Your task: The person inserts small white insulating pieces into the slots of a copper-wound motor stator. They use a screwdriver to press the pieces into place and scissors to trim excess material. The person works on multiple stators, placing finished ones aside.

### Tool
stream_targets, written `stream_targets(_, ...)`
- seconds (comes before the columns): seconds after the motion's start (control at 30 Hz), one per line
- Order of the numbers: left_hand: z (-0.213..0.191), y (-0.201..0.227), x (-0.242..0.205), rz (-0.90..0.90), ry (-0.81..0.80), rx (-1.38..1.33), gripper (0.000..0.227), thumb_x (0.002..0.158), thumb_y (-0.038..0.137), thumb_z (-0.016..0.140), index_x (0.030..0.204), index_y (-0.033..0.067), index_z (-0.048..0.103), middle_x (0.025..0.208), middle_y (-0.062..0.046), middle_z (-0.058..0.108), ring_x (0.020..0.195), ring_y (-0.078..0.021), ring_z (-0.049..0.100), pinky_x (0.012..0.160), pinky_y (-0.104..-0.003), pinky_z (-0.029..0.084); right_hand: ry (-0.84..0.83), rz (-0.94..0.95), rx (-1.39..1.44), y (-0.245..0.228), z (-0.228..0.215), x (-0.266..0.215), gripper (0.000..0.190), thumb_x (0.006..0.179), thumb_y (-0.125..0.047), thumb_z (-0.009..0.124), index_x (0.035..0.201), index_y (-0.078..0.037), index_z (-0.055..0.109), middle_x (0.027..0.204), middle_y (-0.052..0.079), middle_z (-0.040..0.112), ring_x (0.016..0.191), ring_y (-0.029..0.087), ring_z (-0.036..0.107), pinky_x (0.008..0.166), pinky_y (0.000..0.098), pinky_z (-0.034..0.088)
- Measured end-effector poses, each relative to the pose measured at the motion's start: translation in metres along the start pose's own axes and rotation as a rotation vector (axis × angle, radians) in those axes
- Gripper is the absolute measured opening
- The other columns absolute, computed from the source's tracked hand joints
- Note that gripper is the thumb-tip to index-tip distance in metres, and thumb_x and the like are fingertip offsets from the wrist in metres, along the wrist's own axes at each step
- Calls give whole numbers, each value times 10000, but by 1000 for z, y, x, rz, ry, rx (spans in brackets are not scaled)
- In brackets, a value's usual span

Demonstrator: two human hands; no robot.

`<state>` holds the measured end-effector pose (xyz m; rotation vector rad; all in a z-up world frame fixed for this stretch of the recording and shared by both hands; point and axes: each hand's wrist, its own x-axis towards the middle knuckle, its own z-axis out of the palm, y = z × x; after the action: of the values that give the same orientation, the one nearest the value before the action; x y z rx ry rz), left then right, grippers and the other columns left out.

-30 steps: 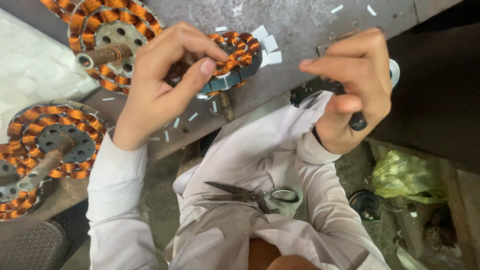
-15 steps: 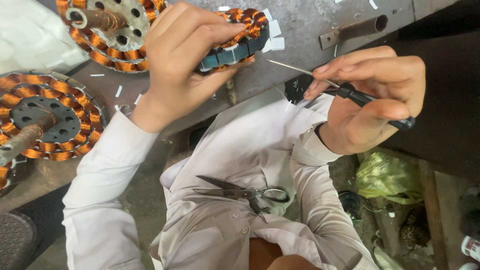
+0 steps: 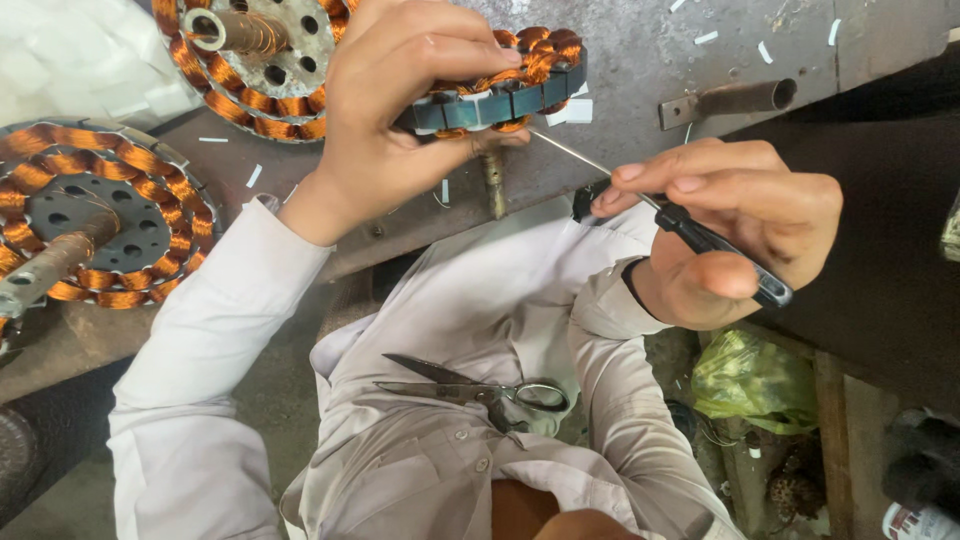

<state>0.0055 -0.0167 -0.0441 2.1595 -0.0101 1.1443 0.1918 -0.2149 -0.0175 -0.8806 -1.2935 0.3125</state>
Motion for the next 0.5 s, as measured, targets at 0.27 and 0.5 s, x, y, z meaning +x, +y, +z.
stream_targets(0.27, -2, -4, 1, 34, -97, -12, 411, 905, 264, 941, 1168, 73, 689, 1178, -52, 684, 1107, -256, 625, 946, -372, 442, -265, 67, -162, -12, 4, 20, 411, 976, -222, 751, 1096, 96, 521, 1002, 246, 670, 878, 320, 743, 730, 406, 662)
stream_targets(0.5, -24, 8, 21, -1, -281, -46, 447, 919, 298, 884, 1195, 37, 648, 1199, -78, 630, 1112, -254, 616, 945, -354, 459, -383, -183, -402, -6, 1, 27, 214, 878, 39, 765, 983, 99, 588, 873, 226, 679, 740, 339, 720, 643, 399, 611)
